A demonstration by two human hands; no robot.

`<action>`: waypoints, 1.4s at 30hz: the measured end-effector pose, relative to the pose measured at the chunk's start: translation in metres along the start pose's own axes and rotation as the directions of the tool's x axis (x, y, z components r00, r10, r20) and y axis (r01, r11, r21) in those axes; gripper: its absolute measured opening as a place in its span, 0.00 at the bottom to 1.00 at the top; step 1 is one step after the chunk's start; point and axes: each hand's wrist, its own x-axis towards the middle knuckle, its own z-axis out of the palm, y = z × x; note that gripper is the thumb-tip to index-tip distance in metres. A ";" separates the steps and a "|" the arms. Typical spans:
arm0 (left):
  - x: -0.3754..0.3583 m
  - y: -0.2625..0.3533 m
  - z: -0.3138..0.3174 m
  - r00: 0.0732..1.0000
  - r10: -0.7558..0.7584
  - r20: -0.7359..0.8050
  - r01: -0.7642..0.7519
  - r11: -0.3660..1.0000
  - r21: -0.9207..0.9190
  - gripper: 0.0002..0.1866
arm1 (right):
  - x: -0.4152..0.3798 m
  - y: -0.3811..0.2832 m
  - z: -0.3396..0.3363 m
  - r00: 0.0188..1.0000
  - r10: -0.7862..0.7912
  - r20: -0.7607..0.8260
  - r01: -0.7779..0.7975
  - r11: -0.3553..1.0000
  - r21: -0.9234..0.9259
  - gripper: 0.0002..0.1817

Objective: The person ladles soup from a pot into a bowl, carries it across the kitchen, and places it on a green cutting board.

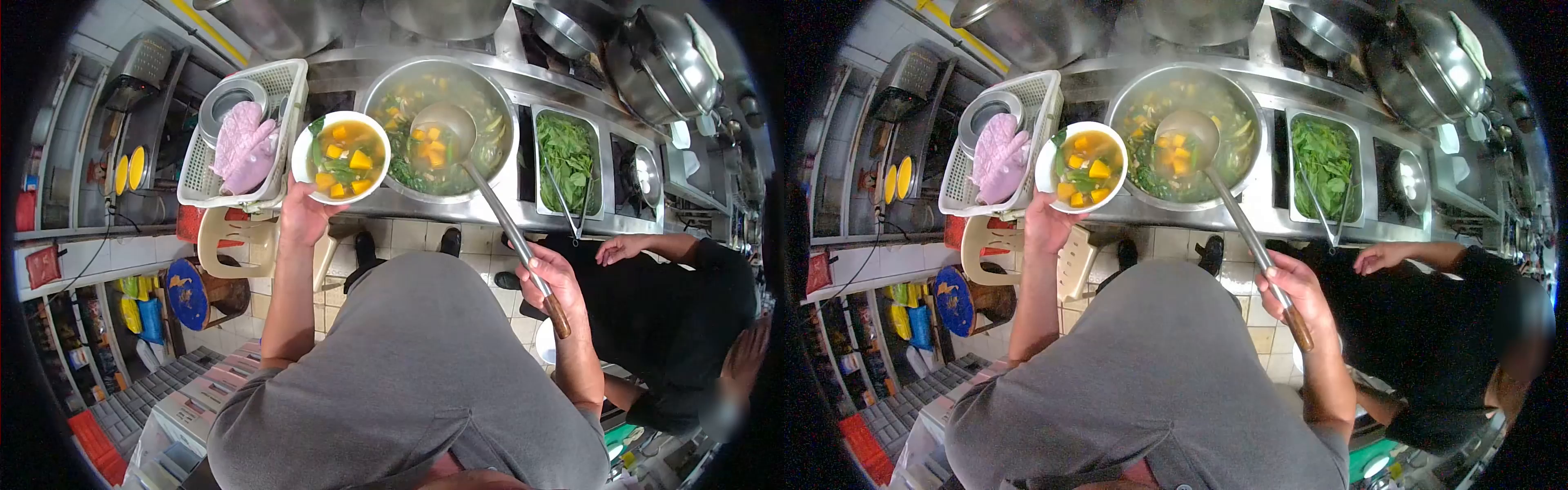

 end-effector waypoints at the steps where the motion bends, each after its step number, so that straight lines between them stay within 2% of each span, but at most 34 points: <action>1: -0.001 0.001 -0.002 1.000 0.004 -0.011 -0.004 1.000 0.000 0.35 | 0.002 0.001 0.001 1.000 -0.006 -0.016 0.005 0.999 -0.044 0.30; 3: -0.002 0.003 -0.005 1.000 0.004 -0.020 -0.003 1.000 0.001 0.35 | 0.004 0.001 0.013 0.998 -0.023 -0.066 0.011 0.984 -0.176 0.30; 4: -0.002 0.004 -0.007 1.000 -0.001 -0.019 0.001 1.000 0.002 0.35 | 0.008 0.002 0.018 0.997 -0.035 -0.069 0.011 0.949 -0.315 0.30; 6: -0.003 0.005 -0.010 1.000 -0.005 -0.024 0.005 1.000 0.003 0.35 | 0.017 0.006 0.025 0.996 -0.061 -0.066 0.013 0.822 -0.569 0.29; 7: -0.003 0.005 -0.012 1.000 -0.007 -0.031 0.007 1.000 0.000 0.36 | 0.020 0.005 0.031 0.996 -0.074 -0.048 0.020 0.716 -0.698 0.29; 10: -0.004 0.005 -0.012 1.000 -0.001 -0.026 0.001 1.000 -0.004 0.37 | 0.027 0.005 0.034 0.996 -0.083 0.028 0.073 0.612 -0.788 0.28; 13: -0.006 0.009 -0.013 1.000 -0.003 0.005 0.003 1.000 -0.015 0.37 | 0.028 0.001 0.025 0.999 0.049 0.023 -0.028 0.831 -0.556 0.27; 16: -0.006 0.009 -0.009 1.000 0.011 0.008 -0.011 1.000 -0.015 0.38 | 0.020 -0.004 0.019 0.997 0.077 0.013 -0.070 0.953 -0.296 0.27; 20: -0.007 0.012 -0.009 0.998 0.035 0.055 -0.036 0.999 0.030 0.36 | 0.020 0.003 0.007 0.996 0.081 0.042 -0.071 0.976 -0.208 0.25; 23: -0.008 0.015 -0.003 0.996 0.058 0.062 -0.061 0.997 0.046 0.36 | 0.026 0.014 0.008 0.997 0.070 0.042 -0.046 0.907 -0.418 0.25; 27: -0.005 0.015 -0.008 0.999 0.030 0.027 -0.031 0.998 0.046 0.36 | 0.034 0.015 0.005 0.993 0.093 0.068 -0.086 0.992 -0.093 0.26; 33: -0.006 0.015 -0.011 0.999 0.038 -0.002 -0.038 0.998 0.039 0.35 | 0.037 0.020 0.002 0.988 0.116 0.102 -0.123 0.990 0.068 0.28; 36: -0.006 0.012 -0.017 0.999 0.036 -0.010 -0.036 0.999 0.015 0.35 | 0.033 0.019 -0.002 0.979 0.111 0.170 -0.136 0.980 0.145 0.28; 39: -0.007 0.012 -0.015 0.999 0.053 -0.008 -0.053 0.998 0.027 0.35 | 0.027 0.017 0.004 0.991 0.091 0.101 -0.076 0.986 -0.149 0.29; 42: -0.007 0.012 -0.015 0.999 0.039 0.003 -0.039 0.999 0.019 0.36 | 0.023 0.015 0.015 0.991 0.080 0.108 -0.050 0.964 -0.261 0.29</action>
